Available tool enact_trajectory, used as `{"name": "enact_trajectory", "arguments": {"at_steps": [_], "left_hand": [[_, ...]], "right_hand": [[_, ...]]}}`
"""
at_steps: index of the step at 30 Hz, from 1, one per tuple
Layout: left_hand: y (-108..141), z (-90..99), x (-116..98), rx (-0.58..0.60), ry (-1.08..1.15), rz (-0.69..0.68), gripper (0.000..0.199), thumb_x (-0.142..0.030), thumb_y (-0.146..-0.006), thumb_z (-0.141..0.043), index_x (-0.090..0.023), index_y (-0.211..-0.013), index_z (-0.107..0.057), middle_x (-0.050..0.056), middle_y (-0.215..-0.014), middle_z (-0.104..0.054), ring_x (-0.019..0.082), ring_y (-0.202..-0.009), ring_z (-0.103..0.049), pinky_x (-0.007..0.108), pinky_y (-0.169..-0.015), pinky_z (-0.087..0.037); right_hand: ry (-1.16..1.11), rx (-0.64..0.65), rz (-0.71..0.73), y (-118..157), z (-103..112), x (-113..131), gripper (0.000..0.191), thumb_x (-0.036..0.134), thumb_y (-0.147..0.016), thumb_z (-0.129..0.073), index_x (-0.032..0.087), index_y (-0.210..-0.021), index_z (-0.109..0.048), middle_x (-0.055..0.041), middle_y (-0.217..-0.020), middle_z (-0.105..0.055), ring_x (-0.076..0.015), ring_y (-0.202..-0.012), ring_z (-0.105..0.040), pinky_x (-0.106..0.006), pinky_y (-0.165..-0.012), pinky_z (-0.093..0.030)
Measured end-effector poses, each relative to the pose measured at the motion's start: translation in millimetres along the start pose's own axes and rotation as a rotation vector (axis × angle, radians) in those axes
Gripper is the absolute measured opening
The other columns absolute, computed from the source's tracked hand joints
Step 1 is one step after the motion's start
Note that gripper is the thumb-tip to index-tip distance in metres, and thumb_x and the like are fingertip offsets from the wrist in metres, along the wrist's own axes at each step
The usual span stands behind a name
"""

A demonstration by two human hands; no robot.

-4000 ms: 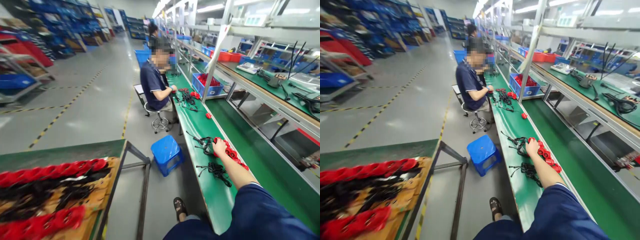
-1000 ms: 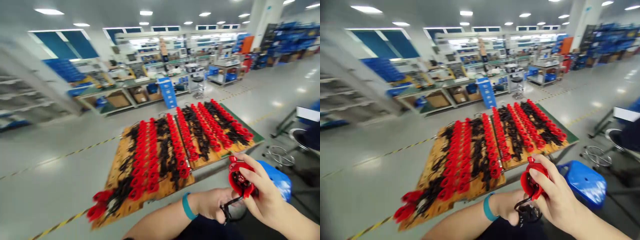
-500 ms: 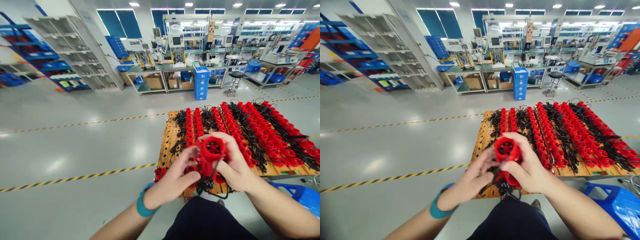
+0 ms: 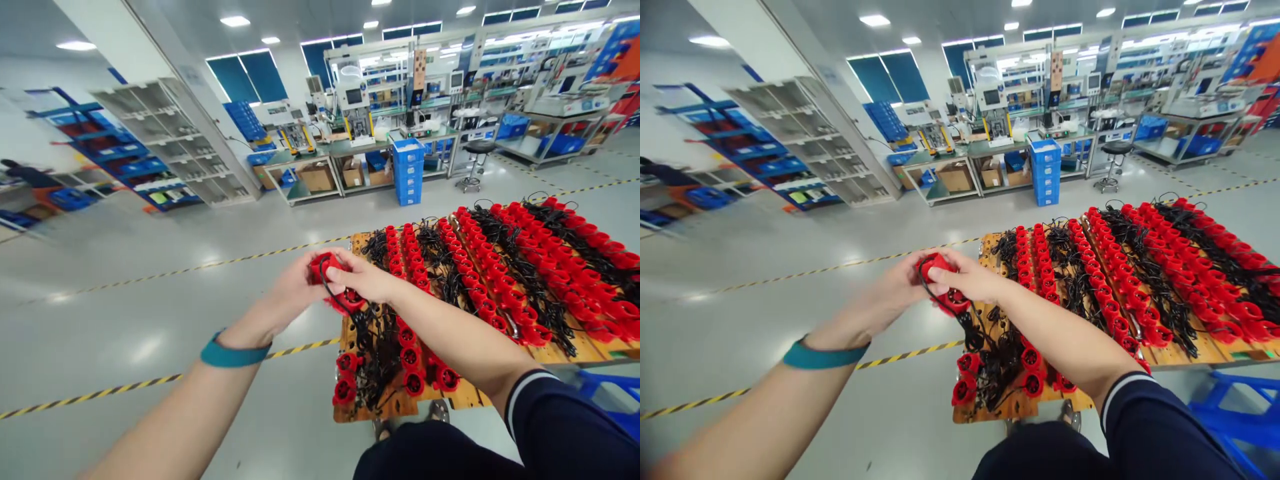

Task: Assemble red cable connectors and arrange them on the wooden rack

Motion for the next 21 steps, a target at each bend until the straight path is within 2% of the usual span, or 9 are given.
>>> {"name": "enact_trajectory", "arguments": {"at_steps": [2, 3, 7, 9, 12, 14, 17, 19, 21], "left_hand": [[-30.0, 17.1, 1.7, -0.025, 0.004, -0.037, 0.057, -0.032, -0.063, -0.092, -0.016, -0.108, -0.06, 0.005, -0.1, -0.068, 0.02, -0.088, -0.064, 0.034, -0.077, -0.056], [-46.0, 24.9, 2.4, -0.036, 0.026, -0.057, 0.056, -0.032, -0.062, -0.091, -0.016, -0.106, -0.059, 0.004, -0.098, -0.067, 0.02, -0.088, -0.064, 0.035, -0.076, -0.056], [-96.2, 49.0, 7.6, -0.169, 0.145, -0.171, 0.061, -0.037, -0.064, -0.089, -0.018, -0.109, -0.054, 0.003, -0.102, -0.065, 0.019, -0.087, -0.063, 0.036, -0.08, -0.054], [-104.6, 55.6, 20.0, -0.271, 0.08, -0.254, 0.055, -0.039, -0.07, -0.086, -0.018, -0.11, -0.054, 0.003, -0.101, -0.065, 0.017, -0.085, -0.061, 0.034, -0.08, -0.051], [-92.5, 56.0, 60.6, -0.346, -0.155, -0.307, 0.044, -0.038, -0.077, -0.079, -0.019, -0.109, -0.055, 0.004, -0.099, -0.066, 0.019, -0.086, -0.06, 0.034, -0.079, -0.048], [-72.0, 48.9, 100.5, -0.276, -0.329, -0.234, 0.035, -0.034, -0.08, -0.074, -0.021, -0.106, -0.057, 0.002, -0.094, -0.066, 0.019, -0.084, -0.06, 0.034, -0.078, -0.047], [-36.2, 30.6, 169.8, 0.007, -0.473, -0.004, 0.021, -0.026, -0.077, -0.07, -0.021, -0.094, -0.059, 0.0, -0.085, -0.067, 0.02, -0.078, -0.061, 0.033, -0.072, -0.047], [-16.4, 17.3, 212.9, 0.16, -0.427, 0.095, 0.027, -0.021, -0.074, -0.069, -0.021, -0.1, -0.062, 0.003, -0.092, -0.071, 0.022, -0.083, -0.064, 0.035, -0.076, -0.05], [-2.8, 5.5, 247.1, 0.266, -0.367, 0.119, 0.038, -0.014, -0.07, -0.067, -0.021, -0.107, -0.065, 0.005, -0.102, -0.073, 0.025, -0.093, -0.067, 0.038, -0.087, -0.052]], "right_hand": [[0.048, -0.034, -0.04, -29.9, 18.7, 3.0, 0.069, 0.048, -0.1, -0.063, 0.026, -0.157, -0.033, -0.0077, -0.128, -0.063, -0.0152, -0.085, -0.067, -0.035, -0.083, -0.063], [0.104, -0.054, -0.039, -46.1, 30.0, 7.6, 0.073, 0.047, -0.1, -0.063, 0.026, -0.16, -0.029, -0.0083, -0.13, -0.063, -0.0155, -0.087, -0.067, -0.036, -0.085, -0.063], [0.434, -0.112, 0.025, -99.7, 76.9, 29.7, 0.088, 0.054, -0.092, -0.072, 0.02, -0.162, -0.032, -0.0136, -0.142, -0.059, -0.0227, -0.117, -0.063, -0.043, -0.108, -0.052], [0.569, -0.127, 0.028, -111.2, 96.8, 26.9, 0.096, 0.06, -0.086, -0.077, 0.017, -0.161, -0.036, -0.0173, -0.146, -0.057, -0.0265, -0.128, -0.058, -0.047, -0.114, -0.046], [0.625, -0.125, -0.033, -107.0, 119.3, -7.8, 0.099, 0.066, -0.081, -0.078, 0.014, -0.157, -0.043, -0.0206, -0.146, -0.056, -0.0277, -0.134, -0.054, -0.046, -0.115, -0.043], [0.635, -0.139, -0.152, -94.1, 128.9, -45.2, 0.092, 0.067, -0.078, -0.079, 0.011, -0.147, -0.055, -0.0194, -0.14, -0.062, -0.0259, -0.127, -0.059, -0.04, -0.108, -0.047], [0.671, -0.138, -0.369, -70.9, 133.4, -102.0, 0.069, 0.065, -0.073, -0.083, 0.008, -0.113, -0.075, -0.0133, -0.107, -0.076, -0.0214, -0.096, -0.068, -0.031, -0.086, -0.053], [0.711, -0.081, -0.481, -58.5, 128.5, -132.5, 0.058, 0.062, -0.069, -0.086, 0.01, -0.094, -0.078, -0.0069, -0.086, -0.075, -0.0174, -0.078, -0.066, -0.025, -0.07, -0.05], [0.758, 0.015, -0.573, -50.2, 118.1, -156.9, 0.05, 0.058, -0.067, -0.089, 0.012, -0.086, -0.078, -0.0022, -0.077, -0.073, -0.0141, -0.071, -0.062, -0.022, -0.063, -0.044]]}}
Point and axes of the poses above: each hand's wrist, its own y-axis away from the middle knuckle, its own z-axis out of the back of the hand, x = y × z, the point moved 1 cm from there along -y, towards the middle knuckle
